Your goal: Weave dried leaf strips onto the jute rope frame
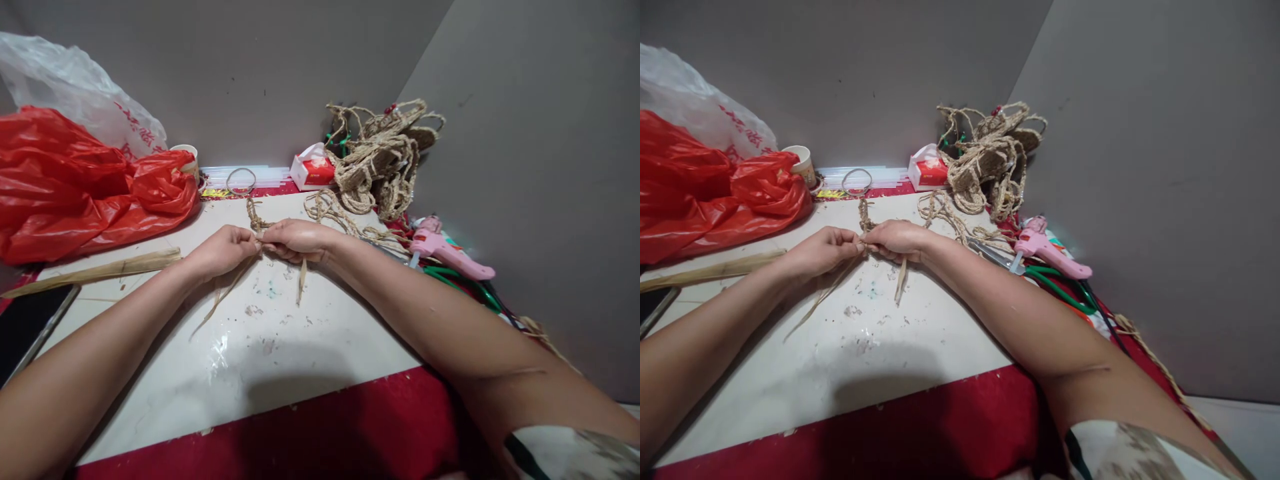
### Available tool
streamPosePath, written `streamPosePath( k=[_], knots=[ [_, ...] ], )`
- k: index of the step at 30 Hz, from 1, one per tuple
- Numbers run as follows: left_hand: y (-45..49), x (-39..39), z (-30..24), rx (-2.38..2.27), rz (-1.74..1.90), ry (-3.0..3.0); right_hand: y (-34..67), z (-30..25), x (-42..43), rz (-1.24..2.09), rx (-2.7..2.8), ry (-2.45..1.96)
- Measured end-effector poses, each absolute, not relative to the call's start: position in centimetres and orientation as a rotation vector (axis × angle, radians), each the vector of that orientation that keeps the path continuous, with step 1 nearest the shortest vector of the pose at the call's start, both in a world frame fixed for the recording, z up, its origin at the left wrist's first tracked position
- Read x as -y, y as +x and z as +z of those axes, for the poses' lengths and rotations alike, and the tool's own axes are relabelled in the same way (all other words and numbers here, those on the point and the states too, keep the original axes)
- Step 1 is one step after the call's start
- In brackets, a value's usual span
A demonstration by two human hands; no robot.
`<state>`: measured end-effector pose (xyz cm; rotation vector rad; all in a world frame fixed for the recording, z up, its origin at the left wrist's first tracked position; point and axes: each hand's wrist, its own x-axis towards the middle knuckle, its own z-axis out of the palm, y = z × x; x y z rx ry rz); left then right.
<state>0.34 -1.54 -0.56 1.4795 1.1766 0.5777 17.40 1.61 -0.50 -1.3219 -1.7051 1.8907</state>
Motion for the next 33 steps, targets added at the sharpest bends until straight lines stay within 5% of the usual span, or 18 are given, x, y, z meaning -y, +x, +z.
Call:
streamPosePath(
  k=[9,17,22,25,30,33],
  knots=[
    [1.0,2.8,1.5,-1.398,0.499,1.833,16.6,-0.9,-0.1,1.504,1.705,-1.462],
    [3.9,6.7,-0.3,-1.706,0.229,2.304,16.2,-0.3,0.9,1.851,1.393,-1.336],
    [5.0,9.6,0.3,-1.382,0.103,2.343,16.8,-0.2,0.5,2.029,1.314,-1.243],
    [4.8,10.1,1.8,-1.226,0.284,2.287,17.0,-0.1,0.3,2.040,1.306,-1.224],
    [2.3,5.8,2.2,-1.524,1.099,1.984,17.1,-0.1,0.2,2.072,1.311,-1.176],
    [1.4,3.6,1.0,-1.383,0.888,1.536,17.2,-0.2,0.1,2.115,1.364,-1.151]
  ],
)
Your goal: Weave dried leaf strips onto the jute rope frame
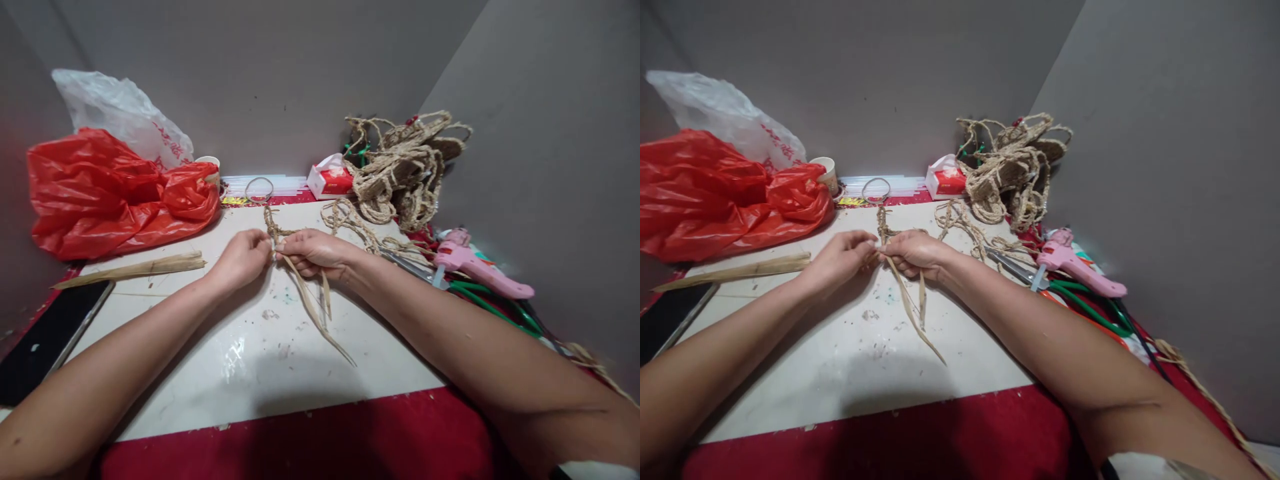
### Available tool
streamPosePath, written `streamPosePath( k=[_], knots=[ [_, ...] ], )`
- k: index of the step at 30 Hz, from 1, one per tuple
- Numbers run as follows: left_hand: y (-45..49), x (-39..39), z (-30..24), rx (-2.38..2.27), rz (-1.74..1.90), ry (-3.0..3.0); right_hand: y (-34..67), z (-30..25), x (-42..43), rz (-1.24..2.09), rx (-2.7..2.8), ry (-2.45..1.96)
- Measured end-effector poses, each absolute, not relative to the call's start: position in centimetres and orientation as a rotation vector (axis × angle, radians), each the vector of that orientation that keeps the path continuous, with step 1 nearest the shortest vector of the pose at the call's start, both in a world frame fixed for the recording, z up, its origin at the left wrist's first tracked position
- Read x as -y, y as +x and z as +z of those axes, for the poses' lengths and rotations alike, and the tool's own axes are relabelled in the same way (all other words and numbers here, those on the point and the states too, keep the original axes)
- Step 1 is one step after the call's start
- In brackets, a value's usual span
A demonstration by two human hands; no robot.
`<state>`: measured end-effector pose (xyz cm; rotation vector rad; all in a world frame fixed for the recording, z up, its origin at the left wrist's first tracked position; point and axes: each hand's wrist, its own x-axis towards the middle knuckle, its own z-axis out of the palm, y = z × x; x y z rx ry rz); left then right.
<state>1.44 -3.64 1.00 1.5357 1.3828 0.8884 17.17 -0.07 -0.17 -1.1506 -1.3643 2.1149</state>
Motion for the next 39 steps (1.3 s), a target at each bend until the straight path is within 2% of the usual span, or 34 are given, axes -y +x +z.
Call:
streamPosePath(
  k=[3,7,13,16,25,32,36,39],
  knots=[
    [1.5,3.0,0.0,-1.239,0.655,1.243,17.3,-0.1,-0.1,2.064,1.452,-1.154],
    [1.4,2.7,-0.2,-1.281,0.690,1.364,17.7,0.3,-0.1,1.860,1.749,-1.233],
    [0.8,2.0,-0.7,-1.307,0.663,1.500,17.6,0.1,0.3,0.949,2.373,-1.343],
    [1.0,2.1,-0.7,-1.304,0.668,1.435,17.6,0.2,0.6,0.668,2.478,-1.327],
    [1.3,2.2,-0.4,-1.310,0.710,1.259,17.4,2.6,2.0,0.730,2.542,-1.376],
    [1.3,2.7,-0.4,-1.198,0.730,1.192,16.4,2.0,4.3,0.489,2.759,-1.393],
    [1.3,2.8,-0.1,-1.194,0.716,1.134,17.7,3.5,3.2,0.807,2.789,-1.277],
    [1.3,2.8,0.1,-1.152,0.702,1.081,18.2,3.3,1.6,0.843,2.413,-1.374]
  ],
)
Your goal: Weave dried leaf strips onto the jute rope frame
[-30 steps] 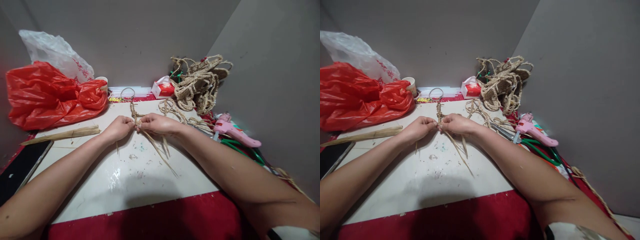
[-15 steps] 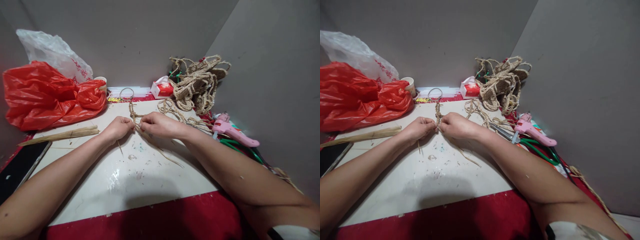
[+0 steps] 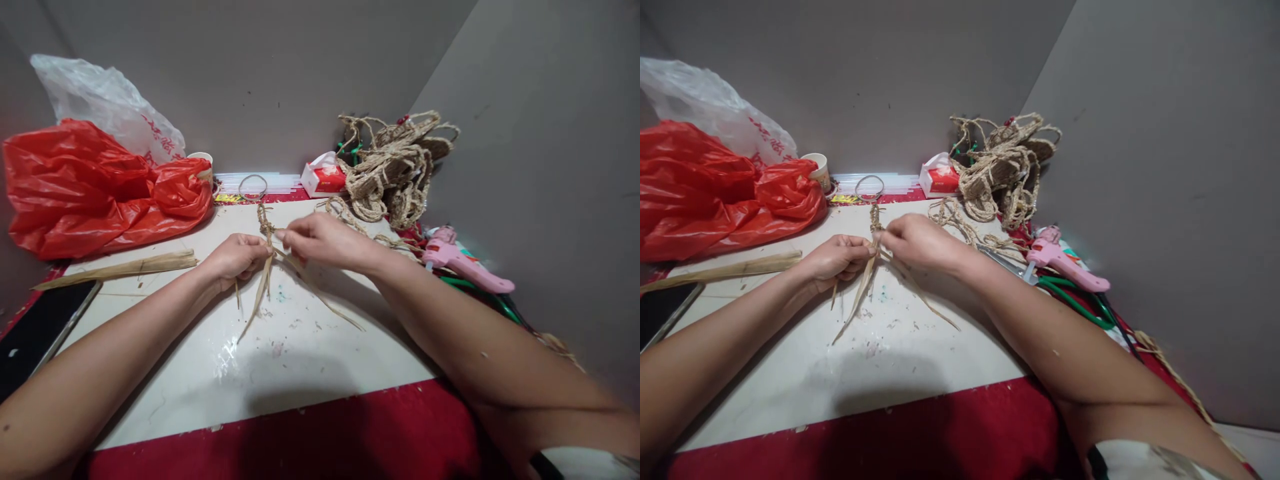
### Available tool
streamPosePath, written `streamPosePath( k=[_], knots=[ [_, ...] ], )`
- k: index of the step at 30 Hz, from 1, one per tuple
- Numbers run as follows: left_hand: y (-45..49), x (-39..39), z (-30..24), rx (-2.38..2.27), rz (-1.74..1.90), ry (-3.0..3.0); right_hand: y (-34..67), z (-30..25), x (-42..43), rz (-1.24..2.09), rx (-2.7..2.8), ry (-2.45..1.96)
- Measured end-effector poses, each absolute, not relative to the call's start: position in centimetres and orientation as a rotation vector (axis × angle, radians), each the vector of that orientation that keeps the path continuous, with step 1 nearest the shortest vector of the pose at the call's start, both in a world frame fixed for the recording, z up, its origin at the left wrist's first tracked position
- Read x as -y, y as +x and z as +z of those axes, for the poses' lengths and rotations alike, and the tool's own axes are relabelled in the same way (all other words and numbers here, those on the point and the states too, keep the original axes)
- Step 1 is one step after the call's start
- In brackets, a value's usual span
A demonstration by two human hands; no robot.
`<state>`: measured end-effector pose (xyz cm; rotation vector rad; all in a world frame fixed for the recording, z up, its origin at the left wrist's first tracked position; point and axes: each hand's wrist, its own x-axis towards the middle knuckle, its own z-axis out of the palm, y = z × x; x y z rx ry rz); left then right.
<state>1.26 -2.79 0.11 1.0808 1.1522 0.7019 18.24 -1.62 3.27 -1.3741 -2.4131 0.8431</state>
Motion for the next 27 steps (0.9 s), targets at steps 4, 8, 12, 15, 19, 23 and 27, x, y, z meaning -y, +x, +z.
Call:
streamPosePath(
  k=[4,8,12,15,19,23,27],
  knots=[
    [1.2,2.7,0.0,-1.111,0.711,1.080,17.4,1.0,0.3,1.309,1.974,-1.363],
    [1.4,2.7,-0.5,-1.132,0.739,1.117,16.6,-0.5,0.0,1.629,1.707,-1.348],
    [1.6,2.8,-0.9,-1.171,0.789,1.194,16.9,-0.6,-0.2,1.606,1.736,-1.364],
    [1.7,3.0,-1.1,-1.208,0.797,1.220,17.0,-0.6,-0.4,1.641,1.794,-1.381],
    [1.7,3.2,-1.0,-1.203,0.768,1.179,17.0,-0.9,-0.4,1.657,1.790,-1.389],
    [0.7,3.2,0.3,-1.202,0.638,1.221,17.3,-1.1,-0.4,1.758,1.721,-1.256],
    [-2.6,3.6,4.0,-1.397,0.488,1.512,17.7,-0.9,-0.5,1.939,1.594,-1.202]
  ],
)
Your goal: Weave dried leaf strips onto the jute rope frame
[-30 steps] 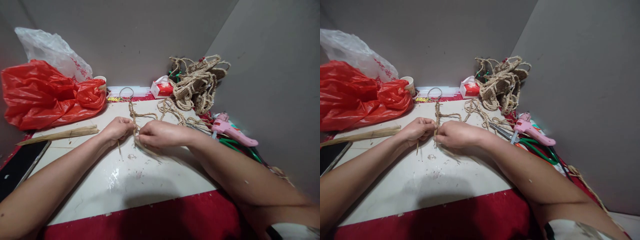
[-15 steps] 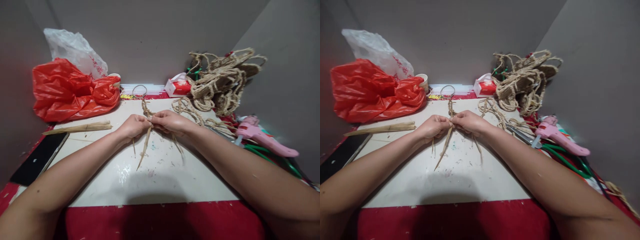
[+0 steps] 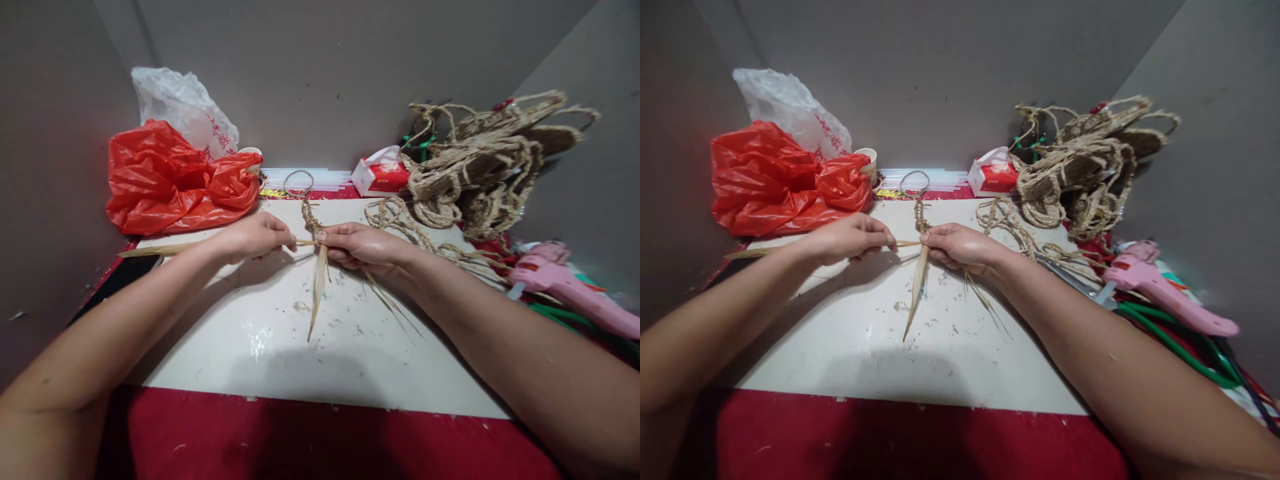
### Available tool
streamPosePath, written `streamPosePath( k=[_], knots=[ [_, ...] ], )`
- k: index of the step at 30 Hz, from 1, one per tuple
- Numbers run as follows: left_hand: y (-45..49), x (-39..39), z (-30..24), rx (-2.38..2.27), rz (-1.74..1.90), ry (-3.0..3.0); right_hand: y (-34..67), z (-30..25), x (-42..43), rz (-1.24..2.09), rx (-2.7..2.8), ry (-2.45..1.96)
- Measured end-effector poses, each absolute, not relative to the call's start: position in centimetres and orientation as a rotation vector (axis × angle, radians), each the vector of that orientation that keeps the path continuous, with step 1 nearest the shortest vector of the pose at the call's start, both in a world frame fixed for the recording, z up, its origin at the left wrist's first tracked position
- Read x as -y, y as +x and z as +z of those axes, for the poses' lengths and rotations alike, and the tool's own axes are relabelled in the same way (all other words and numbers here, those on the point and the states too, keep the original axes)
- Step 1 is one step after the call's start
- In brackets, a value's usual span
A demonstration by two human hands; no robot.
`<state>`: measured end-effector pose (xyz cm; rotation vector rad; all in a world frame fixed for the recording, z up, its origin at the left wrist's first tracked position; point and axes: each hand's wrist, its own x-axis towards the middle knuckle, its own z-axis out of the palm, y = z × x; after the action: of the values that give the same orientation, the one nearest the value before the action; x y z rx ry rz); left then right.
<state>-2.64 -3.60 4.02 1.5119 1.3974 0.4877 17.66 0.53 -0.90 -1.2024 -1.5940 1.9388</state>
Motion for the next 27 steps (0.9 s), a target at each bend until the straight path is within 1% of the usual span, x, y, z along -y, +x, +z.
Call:
streamPosePath(
  k=[4,7,11,15,19,23,27],
  knots=[
    [-7.1,5.2,8.5,-1.689,0.448,1.768,17.8,-0.9,-0.7,2.076,1.497,-1.186],
    [-9.8,7.0,9.6,-1.810,0.327,1.909,17.9,-1.1,-0.8,2.112,1.468,-1.186],
    [-12.1,9.0,7.6,-1.977,0.095,2.070,17.9,-1.3,-0.8,2.130,1.463,-1.185],
    [-13.1,9.7,4.7,-2.200,0.053,2.185,17.9,-1.5,-0.9,2.141,1.489,-1.158],
    [-13.3,9.0,2.8,-2.117,0.033,2.415,17.8,-1.7,-1.0,2.125,1.538,-1.147],
    [-13.7,7.8,2.1,-2.044,0.100,2.465,17.7,-1.7,-0.9,2.116,1.552,-1.153],
    [-14.3,7.1,3.7,-2.054,0.374,2.282,17.5,-1.6,-0.9,2.120,1.522,-1.147]
  ],
)
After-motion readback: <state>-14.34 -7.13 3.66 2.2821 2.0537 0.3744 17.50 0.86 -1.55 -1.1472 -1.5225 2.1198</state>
